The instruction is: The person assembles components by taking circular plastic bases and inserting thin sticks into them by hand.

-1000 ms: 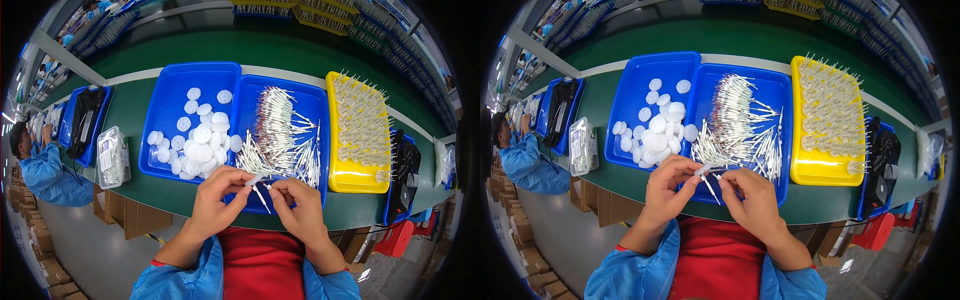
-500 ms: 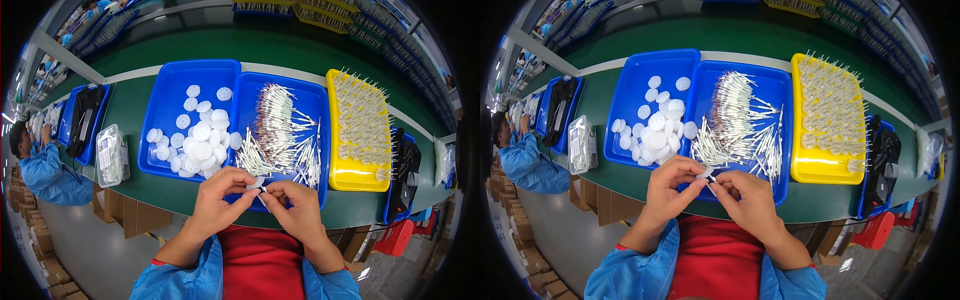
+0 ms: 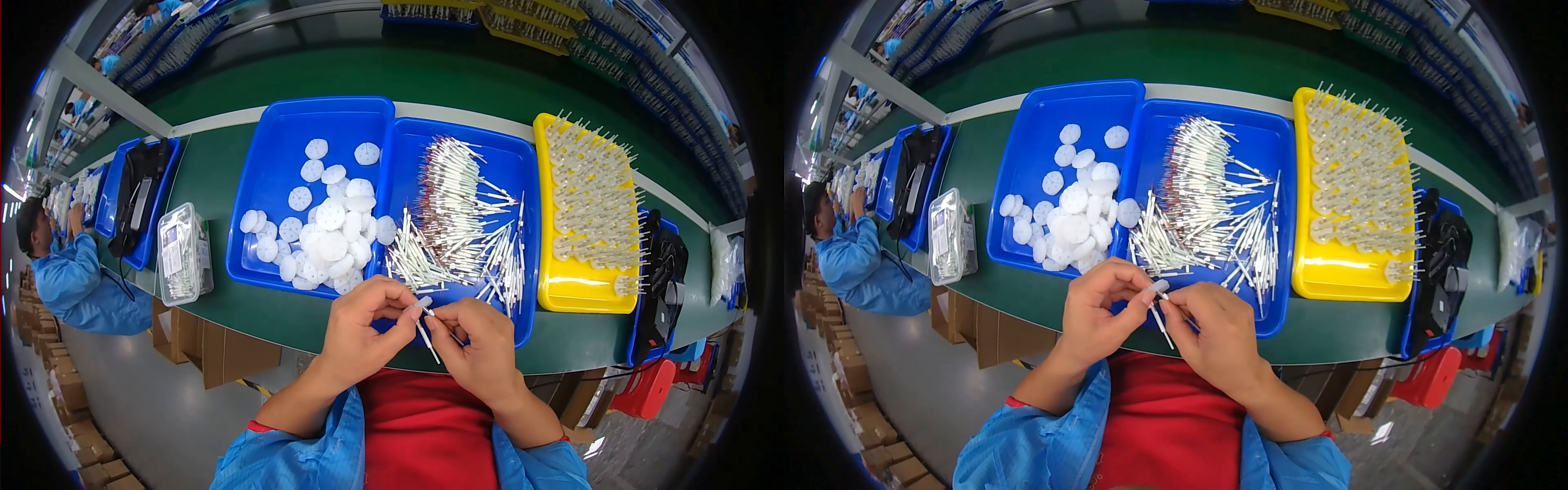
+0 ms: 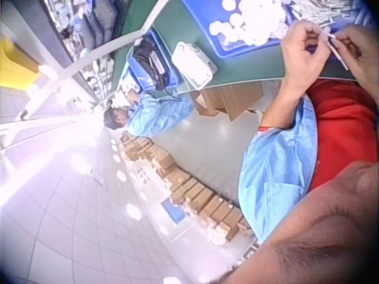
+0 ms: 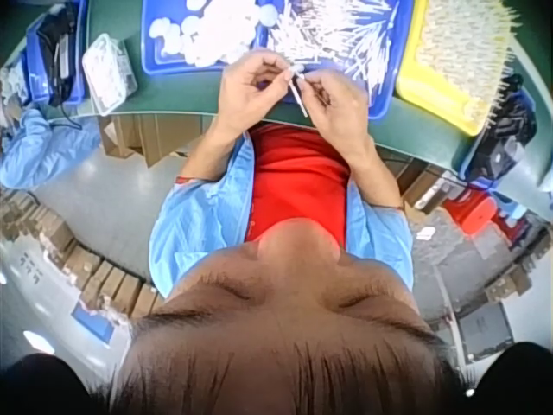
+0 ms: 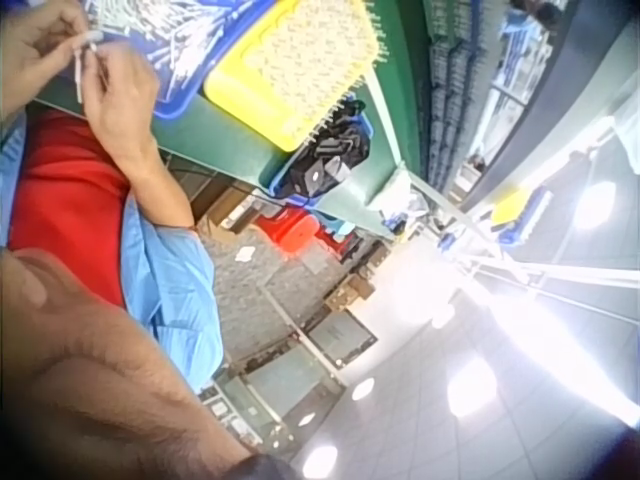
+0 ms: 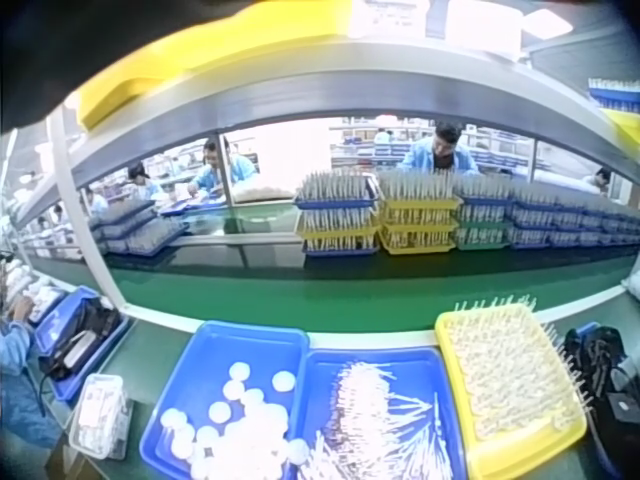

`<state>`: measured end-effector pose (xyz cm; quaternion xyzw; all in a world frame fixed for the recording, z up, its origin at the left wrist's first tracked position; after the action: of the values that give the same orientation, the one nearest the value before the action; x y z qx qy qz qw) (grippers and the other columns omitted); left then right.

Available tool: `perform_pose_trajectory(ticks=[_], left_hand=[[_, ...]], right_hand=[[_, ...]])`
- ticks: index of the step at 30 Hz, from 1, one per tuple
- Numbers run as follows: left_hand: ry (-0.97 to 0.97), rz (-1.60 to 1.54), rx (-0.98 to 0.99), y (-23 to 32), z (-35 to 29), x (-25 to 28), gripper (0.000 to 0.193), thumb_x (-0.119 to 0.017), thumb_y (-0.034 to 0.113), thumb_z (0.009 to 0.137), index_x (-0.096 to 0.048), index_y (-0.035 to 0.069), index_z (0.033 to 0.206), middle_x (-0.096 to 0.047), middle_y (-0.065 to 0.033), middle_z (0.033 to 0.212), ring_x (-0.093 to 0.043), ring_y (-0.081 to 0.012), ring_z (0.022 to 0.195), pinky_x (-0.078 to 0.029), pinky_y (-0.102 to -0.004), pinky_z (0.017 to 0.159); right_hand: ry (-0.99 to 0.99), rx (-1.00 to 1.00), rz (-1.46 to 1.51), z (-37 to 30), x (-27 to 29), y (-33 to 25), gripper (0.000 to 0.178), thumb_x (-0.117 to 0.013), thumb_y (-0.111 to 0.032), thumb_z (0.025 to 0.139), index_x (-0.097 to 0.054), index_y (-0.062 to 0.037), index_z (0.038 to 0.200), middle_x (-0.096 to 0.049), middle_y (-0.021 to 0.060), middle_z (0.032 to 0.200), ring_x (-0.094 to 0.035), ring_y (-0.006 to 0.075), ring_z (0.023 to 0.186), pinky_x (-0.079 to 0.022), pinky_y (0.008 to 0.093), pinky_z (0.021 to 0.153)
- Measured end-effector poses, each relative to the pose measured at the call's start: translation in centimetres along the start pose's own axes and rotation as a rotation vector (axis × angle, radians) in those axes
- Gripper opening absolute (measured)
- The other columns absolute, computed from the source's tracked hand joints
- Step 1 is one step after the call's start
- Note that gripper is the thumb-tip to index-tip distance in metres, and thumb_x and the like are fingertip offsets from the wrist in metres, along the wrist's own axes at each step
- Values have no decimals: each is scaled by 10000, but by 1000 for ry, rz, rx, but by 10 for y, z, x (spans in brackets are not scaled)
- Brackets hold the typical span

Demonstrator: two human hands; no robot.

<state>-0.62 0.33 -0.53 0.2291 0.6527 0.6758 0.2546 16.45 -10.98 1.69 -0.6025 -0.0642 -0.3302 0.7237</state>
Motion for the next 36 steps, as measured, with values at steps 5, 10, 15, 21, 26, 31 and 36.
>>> perform_pose_trajectory(ticks=[5, 10, 15, 21, 26, 31, 36], left_hand=[[-37, 107, -35, 5, 1, 0, 139, -811, -42, 1025, -742, -50, 1145, -748, -109, 1105, -794, -152, 954, -680, -296, 838], [-53, 125, -159, 5, 6, 5, 201, -829, -58, 975, -745, -36, 1157, -748, -128, 1153, -797, -187, 1037, -685, -303, 870], [36, 19, -224, 8, 4, -3, 274, -843, -67, 931, -755, -17, 1185, -748, -155, 1225, -800, -234, 1099, -687, -318, 915], [-69, 292, -333, 14, 8, 8, 337, -851, -57, 909, -792, -5, 1236, -722, -178, 1320, -808, -255, 1134, -674, -337, 906], [-98, 328, -278, 19, 8, 11, 350, -830, -69, 930, -809, -5, 1274, -719, -169, 1322, -799, -246, 1143, -676, -329, 913], [13, 88, -153, 6, 3, 17, 305, -799, -93, 986, -783, -37, 1285, -698, -151, 1337, -784, -219, 1188, -689, -324, 985], [50, 13, -128, 2, 1, 24, 216, -773, -105, 1023, -716, -69, 1229, -673, -164, 1361, -780, -253, 1268, -675, -327, 1047]], right_hand=[[-31, 9, -42, 1, 1, 0, 160, -878, -2, 937, -756, -45, 1030, -744, 104, 885, -727, 287, 741, -556, 410, 654], [-49, -54, -16, -2, 2, -3, 189, -890, -10, 926, -762, -55, 1058, -751, 95, 901, -721, 291, 770, -543, 424, 690], [40, 115, -100, 1, 0, 1, 221, -926, 0, 885, -794, -58, 1053, -781, 84, 892, -728, 273, 802, -520, 389, 732], [2, 137, -113, -1, 1, 3, 234, -916, -41, 909, -776, -56, 1095, -780, 90, 943, -715, 292, 809, -501, 422, 736], [-45, 124, -54, 2, 2, 2, 214, -886, -60, 945, -777, -59, 1129, -783, 103, 981, -720, 312, 836, -517, 435, 754], [-77, 120, -104, 13, 3, 9, 206, -854, -85, 965, -783, -64, 1157, -755, 115, 1062, -715, 318, 942, -530, 447, 807], [-164, 97, -435, 16, -3, 15, 286, -865, -88, 905, -785, -70, 1179, -678, 89, 1079, -656, 325, 1024, -532, 445, 881]])
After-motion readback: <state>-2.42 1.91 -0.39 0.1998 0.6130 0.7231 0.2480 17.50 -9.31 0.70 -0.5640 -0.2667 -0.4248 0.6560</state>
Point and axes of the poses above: each hand's wrist, its own z-axis towards the middle knuckle, its own x-axis out of the back of the hand, y = z × x, the point moved 1 cm from there along z, towards the middle knuckle
